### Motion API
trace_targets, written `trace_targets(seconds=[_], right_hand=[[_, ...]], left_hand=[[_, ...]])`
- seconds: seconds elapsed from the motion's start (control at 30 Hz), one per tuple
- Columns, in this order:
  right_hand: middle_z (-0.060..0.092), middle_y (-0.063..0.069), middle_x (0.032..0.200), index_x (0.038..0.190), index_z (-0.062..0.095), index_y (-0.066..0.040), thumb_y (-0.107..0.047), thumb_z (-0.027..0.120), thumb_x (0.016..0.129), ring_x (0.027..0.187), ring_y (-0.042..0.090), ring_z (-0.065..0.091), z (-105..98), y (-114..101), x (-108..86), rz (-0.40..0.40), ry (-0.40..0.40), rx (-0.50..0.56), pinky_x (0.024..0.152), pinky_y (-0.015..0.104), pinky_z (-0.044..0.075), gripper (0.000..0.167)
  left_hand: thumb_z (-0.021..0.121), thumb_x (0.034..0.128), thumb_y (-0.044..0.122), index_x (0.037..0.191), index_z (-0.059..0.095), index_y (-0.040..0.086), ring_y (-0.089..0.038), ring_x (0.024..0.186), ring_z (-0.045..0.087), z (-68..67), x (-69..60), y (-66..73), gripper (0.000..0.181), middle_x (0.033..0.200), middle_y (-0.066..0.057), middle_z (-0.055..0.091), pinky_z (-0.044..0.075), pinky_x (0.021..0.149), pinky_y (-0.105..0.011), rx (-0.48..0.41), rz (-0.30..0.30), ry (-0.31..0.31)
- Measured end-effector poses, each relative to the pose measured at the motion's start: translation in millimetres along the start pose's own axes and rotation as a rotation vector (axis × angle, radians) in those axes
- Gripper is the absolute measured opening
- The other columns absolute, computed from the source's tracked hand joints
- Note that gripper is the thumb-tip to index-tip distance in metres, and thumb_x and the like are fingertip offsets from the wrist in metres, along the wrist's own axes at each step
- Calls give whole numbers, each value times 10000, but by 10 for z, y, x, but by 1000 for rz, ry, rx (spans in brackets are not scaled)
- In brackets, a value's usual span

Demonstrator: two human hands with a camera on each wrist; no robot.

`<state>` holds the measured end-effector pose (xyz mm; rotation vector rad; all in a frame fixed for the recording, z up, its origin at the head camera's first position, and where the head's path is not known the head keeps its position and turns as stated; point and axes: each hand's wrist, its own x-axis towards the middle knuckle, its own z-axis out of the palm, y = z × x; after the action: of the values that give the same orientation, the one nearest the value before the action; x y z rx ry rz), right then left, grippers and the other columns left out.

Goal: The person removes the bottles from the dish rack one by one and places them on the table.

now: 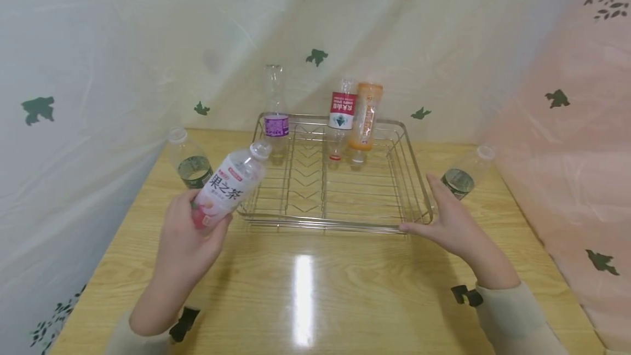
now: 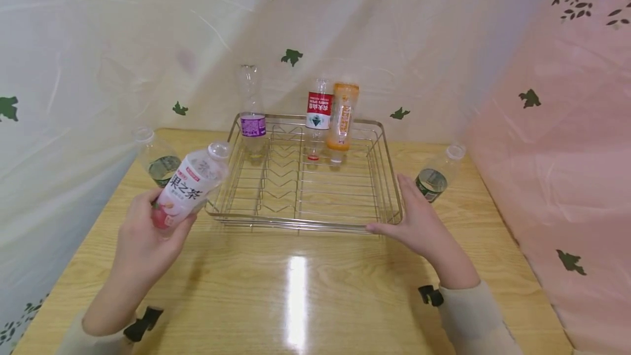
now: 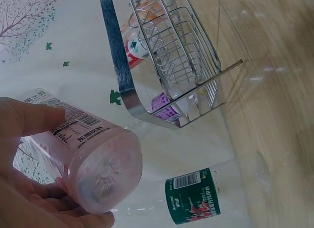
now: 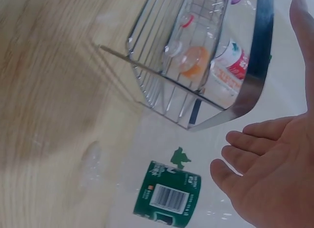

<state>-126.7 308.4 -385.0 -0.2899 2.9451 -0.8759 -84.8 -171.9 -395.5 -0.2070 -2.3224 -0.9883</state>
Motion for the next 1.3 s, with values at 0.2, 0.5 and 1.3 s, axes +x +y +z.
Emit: trace_targets(seconds=[0.2, 0.5, 1.3], right_hand=[[58, 288, 1644, 1625, -26, -49, -616, 853, 723, 1458, 539, 118, 41, 93, 30, 1, -15, 3, 1104, 739, 208, 1382], [85, 322, 1627, 1615, -8, -4, -571, 863, 743, 1433, 574, 150, 70, 148, 62, -6, -41, 5, 1094, 742, 226, 1357], [48, 247, 1659, 1632, -11, -74, -560, 835, 790, 1457, 543, 116, 100, 197, 84, -15, -55, 6, 1082, 761, 223, 1289]], left_hand=[[857, 744, 45, 1203, 540, -122, -322, 824, 567, -11, -39, -55, 582, 1025, -222, 585, 517, 651, -467, 6, -12, 29], [851, 751, 60, 1214, 536, -127, -333, 863, 572, -46, -83, -143, 590, 1057, -240, 593, 517, 688, -496, 15, -69, 29], [842, 797, 92, 1223, 528, -122, -341, 884, 602, 23, -154, -348, 571, 1075, -227, 607, 522, 726, -461, 33, -197, 16]])
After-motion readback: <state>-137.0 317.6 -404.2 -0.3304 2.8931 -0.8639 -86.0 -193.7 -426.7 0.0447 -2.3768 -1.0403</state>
